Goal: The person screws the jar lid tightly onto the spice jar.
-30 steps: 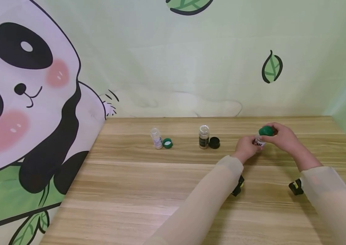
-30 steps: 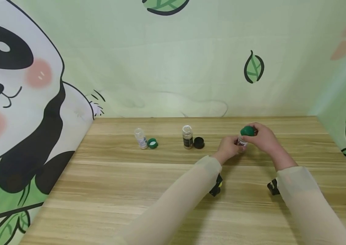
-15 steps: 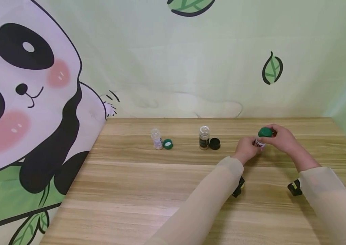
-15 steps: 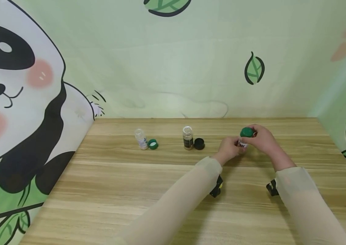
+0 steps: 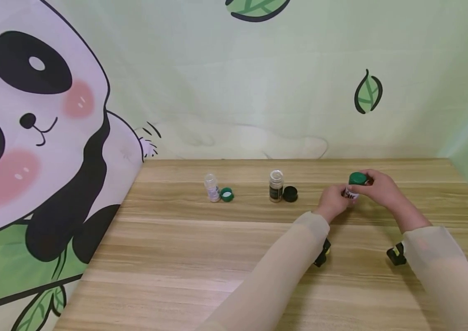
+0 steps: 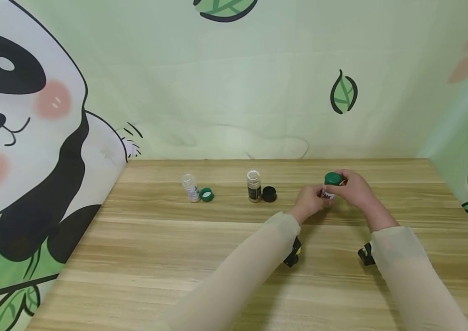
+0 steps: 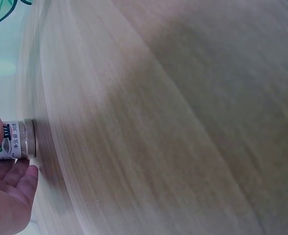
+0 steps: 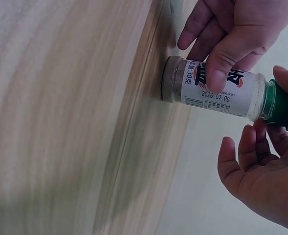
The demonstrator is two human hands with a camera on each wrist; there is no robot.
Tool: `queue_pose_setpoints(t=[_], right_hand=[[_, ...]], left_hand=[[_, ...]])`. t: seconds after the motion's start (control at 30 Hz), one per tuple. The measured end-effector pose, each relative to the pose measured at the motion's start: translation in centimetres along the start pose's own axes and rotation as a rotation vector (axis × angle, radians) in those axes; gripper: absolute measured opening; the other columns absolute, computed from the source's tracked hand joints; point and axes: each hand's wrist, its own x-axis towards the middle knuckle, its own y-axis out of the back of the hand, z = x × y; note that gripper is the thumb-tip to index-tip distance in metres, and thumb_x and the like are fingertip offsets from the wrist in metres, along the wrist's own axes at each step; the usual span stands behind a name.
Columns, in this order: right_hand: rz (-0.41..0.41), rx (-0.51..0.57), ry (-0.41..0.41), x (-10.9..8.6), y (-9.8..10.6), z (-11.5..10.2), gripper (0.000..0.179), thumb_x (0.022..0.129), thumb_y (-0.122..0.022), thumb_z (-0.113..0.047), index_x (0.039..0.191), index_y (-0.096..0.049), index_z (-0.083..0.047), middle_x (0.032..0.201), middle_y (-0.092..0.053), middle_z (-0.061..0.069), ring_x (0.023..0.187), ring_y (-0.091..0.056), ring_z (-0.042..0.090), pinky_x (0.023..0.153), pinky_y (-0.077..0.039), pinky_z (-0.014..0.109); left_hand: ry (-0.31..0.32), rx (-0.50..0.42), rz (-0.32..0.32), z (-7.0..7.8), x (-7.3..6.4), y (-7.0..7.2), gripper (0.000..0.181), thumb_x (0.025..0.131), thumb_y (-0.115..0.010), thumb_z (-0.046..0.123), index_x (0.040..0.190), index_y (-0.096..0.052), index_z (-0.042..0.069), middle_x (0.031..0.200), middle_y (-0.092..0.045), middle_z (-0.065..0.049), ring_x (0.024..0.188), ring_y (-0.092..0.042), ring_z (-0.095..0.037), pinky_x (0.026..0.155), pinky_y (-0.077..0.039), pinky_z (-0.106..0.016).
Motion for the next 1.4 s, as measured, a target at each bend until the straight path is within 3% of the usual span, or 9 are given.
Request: queue_pose_setpoints(t=[0.37, 0.67, 0.9, 1.17, 1.4], right_hand=[[0.009, 0.015, 0.014, -0.2, 0.0, 0.0, 0.056, 0.099, -0.066, -0.030, 0.135, -0.053, 0.011, 0.107, -0.061, 0.025, 0.088, -0.050, 0.023, 0.071, -0.042, 0.029], [0.003, 0.042, 0.001, -0.3, -0.2, 0.5, 0.061, 0.101, -0.064, -0.035, 0.141, -0.051, 0.008, 0.106, -0.059, 0.020, 0.091, -0.048, 0.024, 0.072, -0.041, 0.029], [-0.003, 0.058, -0.005, -0.4, -0.3, 0.9, 0.066, 0.101, -0.063, -0.037, 0.145, -0.047, 0.009, 0.112, -0.059, 0.023, 0.095, -0.050, 0.026, 0.075, -0.041, 0.029], [-0.018, 0.088, -0.024, -0.5, -0.5, 1.0, 0.070, 0.102, -0.062, -0.037, 0.150, -0.041, 0.009, 0.115, -0.056, 0.024, 0.098, -0.049, 0.026, 0.075, -0.042, 0.029], [-0.043, 0.108, -0.036, -0.7, -0.3, 0.9, 0.071, 0.101, -0.062, -0.038, 0.151, -0.039, 0.008, 0.133, -0.053, 0.033, 0.109, -0.051, 0.034, 0.079, -0.043, 0.031]], left_hand=[[-0.071, 0.029, 0.017, -0.3, 0.2, 0.0, 0.029, 0.090, -0.080, 0.020, 0.118, -0.077, 0.015, 0.109, -0.080, 0.000, 0.095, -0.069, -0.006, 0.078, -0.048, -0.010], [-0.058, 0.019, 0.003, -0.1, 0.2, 0.1, 0.028, 0.090, -0.080, 0.020, 0.117, -0.077, 0.013, 0.107, -0.080, -0.002, 0.085, -0.064, -0.005, 0.069, -0.042, -0.009], [-0.052, 0.000, -0.001, 0.1, -0.2, 0.4, 0.028, 0.090, -0.080, 0.019, 0.116, -0.077, 0.011, 0.107, -0.080, -0.004, 0.084, -0.063, -0.006, 0.070, -0.043, -0.010], [-0.060, 0.055, 0.017, 0.1, -0.3, 0.3, 0.027, 0.090, -0.080, 0.021, 0.114, -0.077, 0.011, 0.104, -0.080, -0.002, 0.085, -0.064, -0.006, 0.071, -0.043, -0.010], [-0.034, 0.024, 0.011, 0.2, -0.3, 0.3, 0.023, 0.090, -0.079, 0.022, 0.110, -0.077, 0.010, 0.101, -0.079, -0.002, 0.078, -0.057, -0.006, 0.066, -0.040, -0.011]])
